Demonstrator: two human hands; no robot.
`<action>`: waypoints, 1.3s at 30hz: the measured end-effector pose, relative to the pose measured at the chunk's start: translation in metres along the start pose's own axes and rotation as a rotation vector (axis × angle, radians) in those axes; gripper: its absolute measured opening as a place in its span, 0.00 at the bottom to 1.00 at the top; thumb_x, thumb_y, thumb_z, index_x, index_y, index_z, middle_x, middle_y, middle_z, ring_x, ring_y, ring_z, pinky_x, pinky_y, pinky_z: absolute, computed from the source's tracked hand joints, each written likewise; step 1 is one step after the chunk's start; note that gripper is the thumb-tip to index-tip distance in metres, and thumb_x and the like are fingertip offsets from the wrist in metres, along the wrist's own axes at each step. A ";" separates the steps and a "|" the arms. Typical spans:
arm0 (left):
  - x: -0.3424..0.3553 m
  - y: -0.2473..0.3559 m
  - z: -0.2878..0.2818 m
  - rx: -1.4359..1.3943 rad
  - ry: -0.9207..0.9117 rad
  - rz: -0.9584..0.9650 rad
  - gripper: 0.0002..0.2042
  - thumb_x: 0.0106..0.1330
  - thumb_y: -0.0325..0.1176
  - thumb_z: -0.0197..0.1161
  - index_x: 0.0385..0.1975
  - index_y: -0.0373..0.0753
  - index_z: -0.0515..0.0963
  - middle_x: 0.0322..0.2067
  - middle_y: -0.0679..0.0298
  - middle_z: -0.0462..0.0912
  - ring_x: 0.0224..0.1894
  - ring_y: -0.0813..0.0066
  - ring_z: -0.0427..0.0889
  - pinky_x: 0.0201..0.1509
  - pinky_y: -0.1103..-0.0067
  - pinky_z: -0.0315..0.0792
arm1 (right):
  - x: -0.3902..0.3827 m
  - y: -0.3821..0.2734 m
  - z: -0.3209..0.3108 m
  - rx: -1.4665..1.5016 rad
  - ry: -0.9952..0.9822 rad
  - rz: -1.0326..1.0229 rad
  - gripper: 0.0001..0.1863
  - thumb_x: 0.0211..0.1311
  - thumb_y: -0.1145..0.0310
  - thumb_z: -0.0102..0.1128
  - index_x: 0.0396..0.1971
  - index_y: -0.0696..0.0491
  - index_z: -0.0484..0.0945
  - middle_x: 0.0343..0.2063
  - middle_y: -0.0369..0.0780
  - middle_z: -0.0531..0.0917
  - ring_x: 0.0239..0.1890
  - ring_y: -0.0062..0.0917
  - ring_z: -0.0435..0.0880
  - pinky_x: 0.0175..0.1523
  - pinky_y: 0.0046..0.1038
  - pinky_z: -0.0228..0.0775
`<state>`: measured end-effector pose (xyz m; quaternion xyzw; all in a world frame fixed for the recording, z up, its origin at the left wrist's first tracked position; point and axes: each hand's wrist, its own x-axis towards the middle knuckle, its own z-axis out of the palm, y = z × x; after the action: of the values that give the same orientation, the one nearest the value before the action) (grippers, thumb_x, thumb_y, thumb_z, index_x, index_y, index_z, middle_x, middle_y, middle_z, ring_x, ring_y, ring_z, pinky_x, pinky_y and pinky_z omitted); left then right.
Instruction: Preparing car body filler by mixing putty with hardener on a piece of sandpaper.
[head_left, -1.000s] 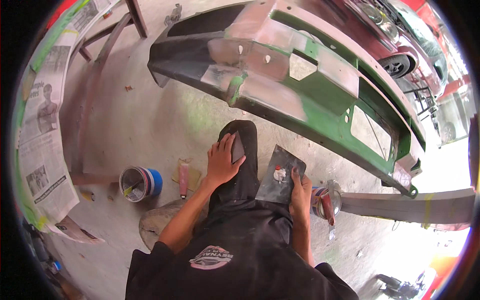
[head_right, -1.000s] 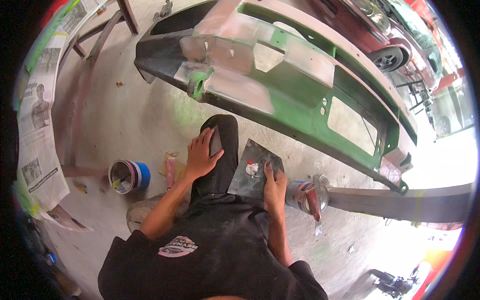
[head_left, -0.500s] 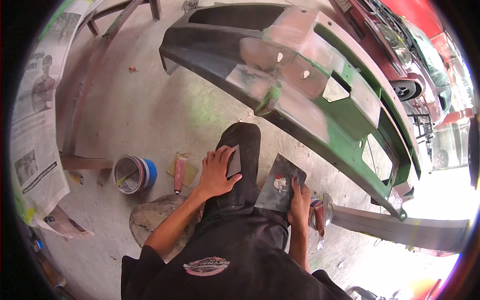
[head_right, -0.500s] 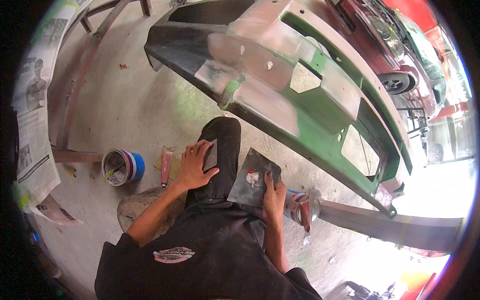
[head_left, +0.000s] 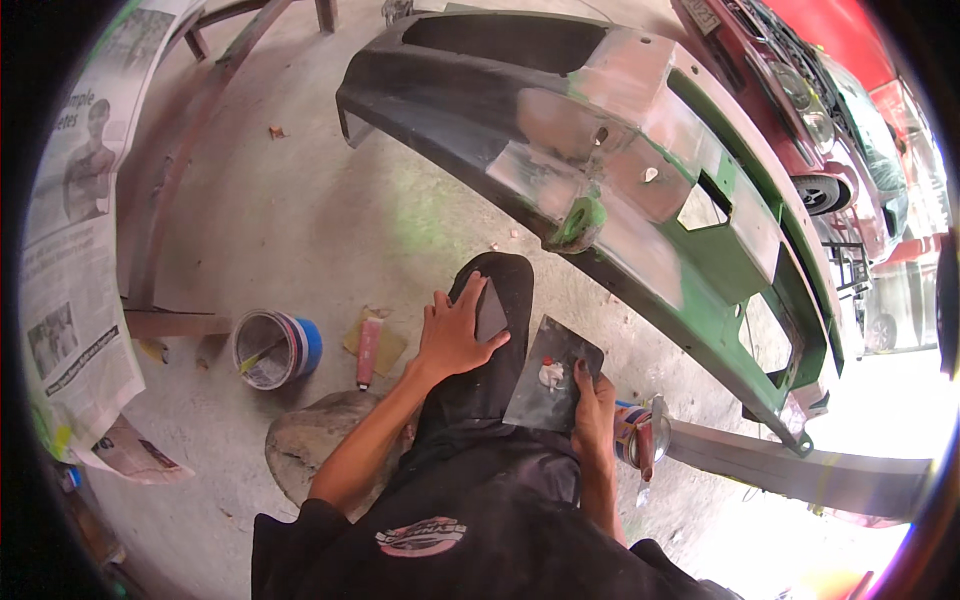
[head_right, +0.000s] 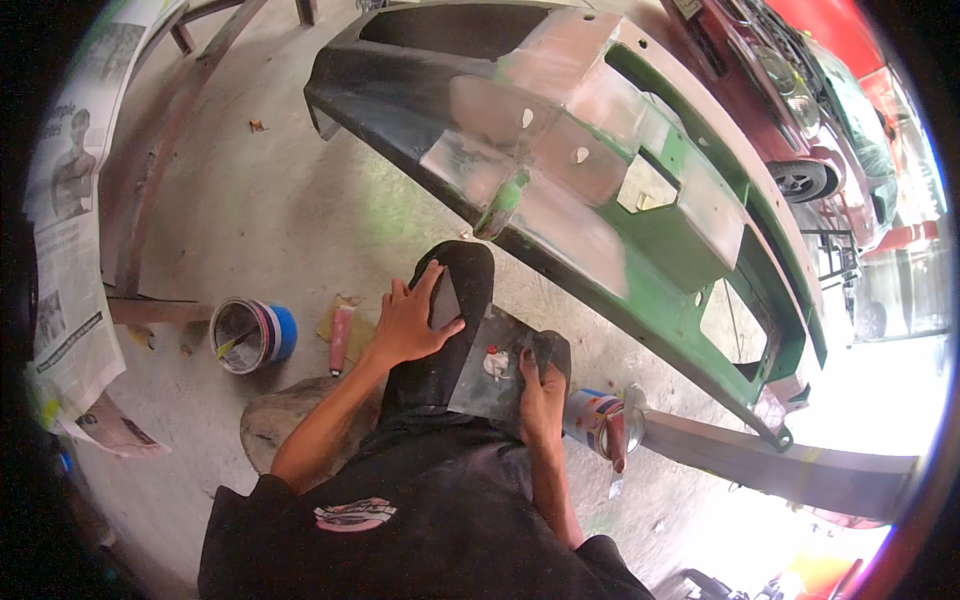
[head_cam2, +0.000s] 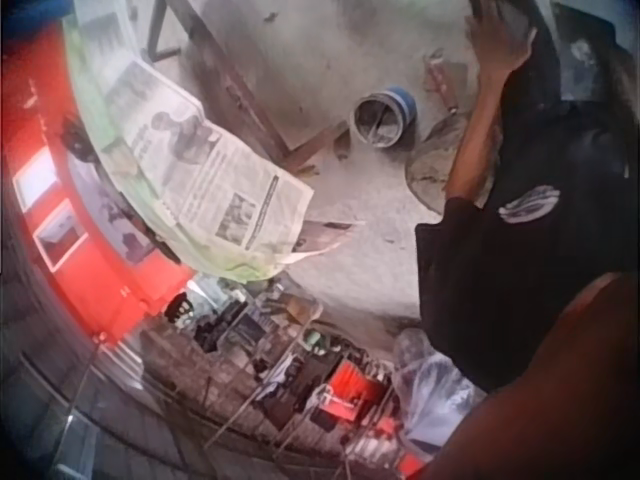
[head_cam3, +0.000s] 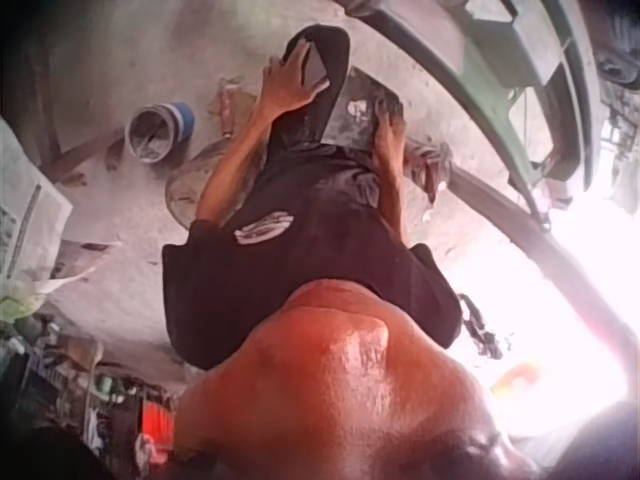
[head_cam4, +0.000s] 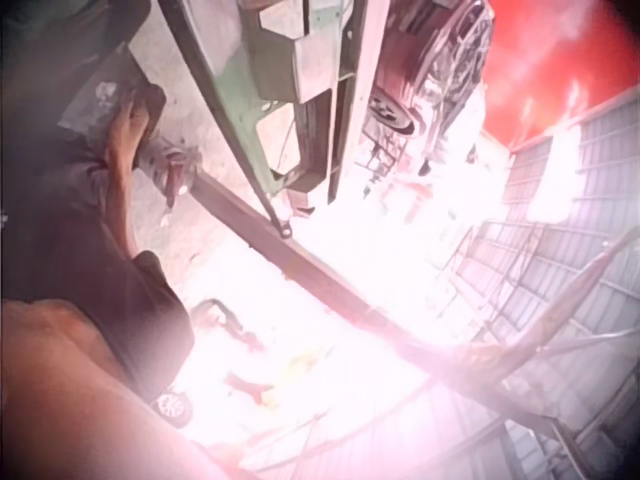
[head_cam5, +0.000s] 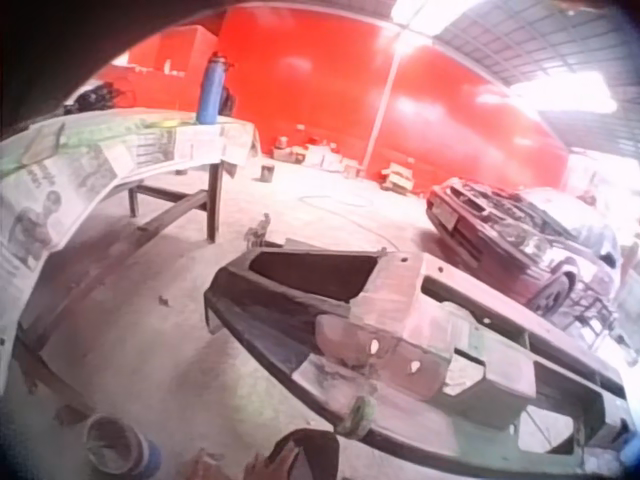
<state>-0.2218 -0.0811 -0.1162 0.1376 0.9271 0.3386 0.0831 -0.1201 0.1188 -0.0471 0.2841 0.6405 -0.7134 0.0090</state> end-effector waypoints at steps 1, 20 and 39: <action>0.001 -0.001 -0.001 -0.005 -0.002 0.000 0.46 0.53 0.53 0.69 0.70 0.40 0.54 0.69 0.58 0.60 0.53 0.50 0.67 0.57 0.57 0.64 | -0.001 0.001 0.001 0.004 0.001 -0.001 0.16 0.71 0.59 0.55 0.44 0.58 0.79 0.38 0.34 0.82 0.39 0.16 0.75 0.47 0.21 0.66; -0.046 -0.011 -0.024 0.087 -0.108 0.073 0.35 0.59 0.40 0.69 0.66 0.37 0.64 0.61 0.55 0.73 0.57 0.62 0.76 0.59 0.71 0.70 | 0.000 -0.012 -0.008 -0.128 0.058 0.001 0.20 0.71 0.56 0.54 0.42 0.62 0.79 0.36 0.34 0.81 0.39 0.17 0.72 0.46 0.22 0.64; -0.044 0.019 -0.124 -0.895 -0.261 0.045 0.10 0.65 0.31 0.64 0.39 0.29 0.82 0.32 0.62 0.86 0.27 0.80 0.81 0.26 0.83 0.73 | -0.010 -0.030 -0.015 -0.009 0.058 -0.163 0.21 0.73 0.56 0.50 0.32 0.62 0.75 0.25 0.29 0.74 0.31 0.12 0.64 0.35 0.21 0.60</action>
<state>-0.2073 -0.1559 -0.0080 0.1500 0.6683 0.6868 0.2430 -0.1167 0.1347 -0.0164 0.2515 0.6648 -0.7003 -0.0662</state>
